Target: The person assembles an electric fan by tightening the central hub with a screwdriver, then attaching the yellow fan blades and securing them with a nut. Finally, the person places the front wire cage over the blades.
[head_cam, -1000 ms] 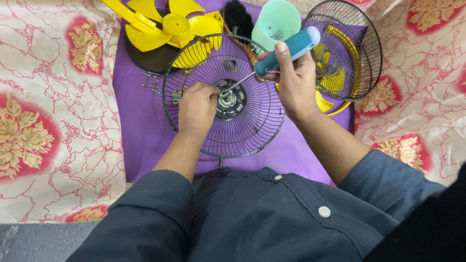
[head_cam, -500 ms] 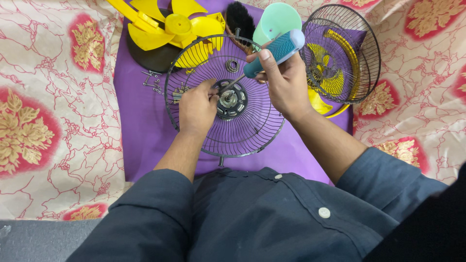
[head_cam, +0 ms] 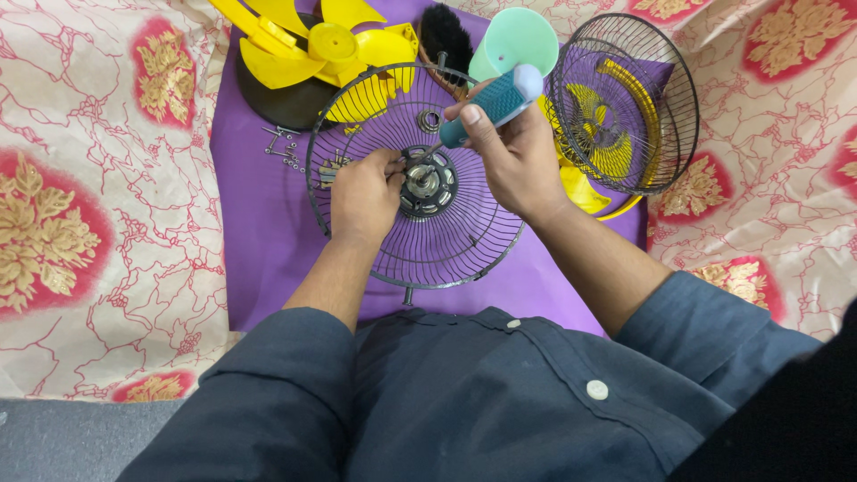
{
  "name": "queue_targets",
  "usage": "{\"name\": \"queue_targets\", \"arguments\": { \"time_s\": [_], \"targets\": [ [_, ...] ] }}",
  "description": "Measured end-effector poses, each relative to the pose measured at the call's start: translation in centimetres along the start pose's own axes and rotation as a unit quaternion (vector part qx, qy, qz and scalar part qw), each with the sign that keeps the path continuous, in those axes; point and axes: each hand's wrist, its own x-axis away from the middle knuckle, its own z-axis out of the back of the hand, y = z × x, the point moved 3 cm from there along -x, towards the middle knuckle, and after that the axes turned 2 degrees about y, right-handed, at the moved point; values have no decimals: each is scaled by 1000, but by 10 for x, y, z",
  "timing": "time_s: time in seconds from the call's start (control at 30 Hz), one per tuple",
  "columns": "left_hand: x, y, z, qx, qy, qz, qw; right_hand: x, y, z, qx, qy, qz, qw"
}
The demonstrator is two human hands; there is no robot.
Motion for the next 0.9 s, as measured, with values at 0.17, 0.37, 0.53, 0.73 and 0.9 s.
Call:
{"name": "queue_targets", "arguments": {
  "time_s": [0.17,0.37,0.53,0.73,0.9],
  "targets": [
    [1,1,1,7,0,4,1000,-2,-1,0,-2,3,-1,1000],
    [0,0,1,9,-1,8,1000,-3,-1,-2,-19,-7,-5,1000],
    [-1,-1,-1,6,-4,7,1000,-2,-9,-5,30,-22,16,999],
    [0,-2,0,6,5,-4,1000,-2,-28,-15,153,-37,59,986],
    [1,-2,1,-17,3,-25,1000,-7,-39,-27,198,-71,98,973]
  ]
}}
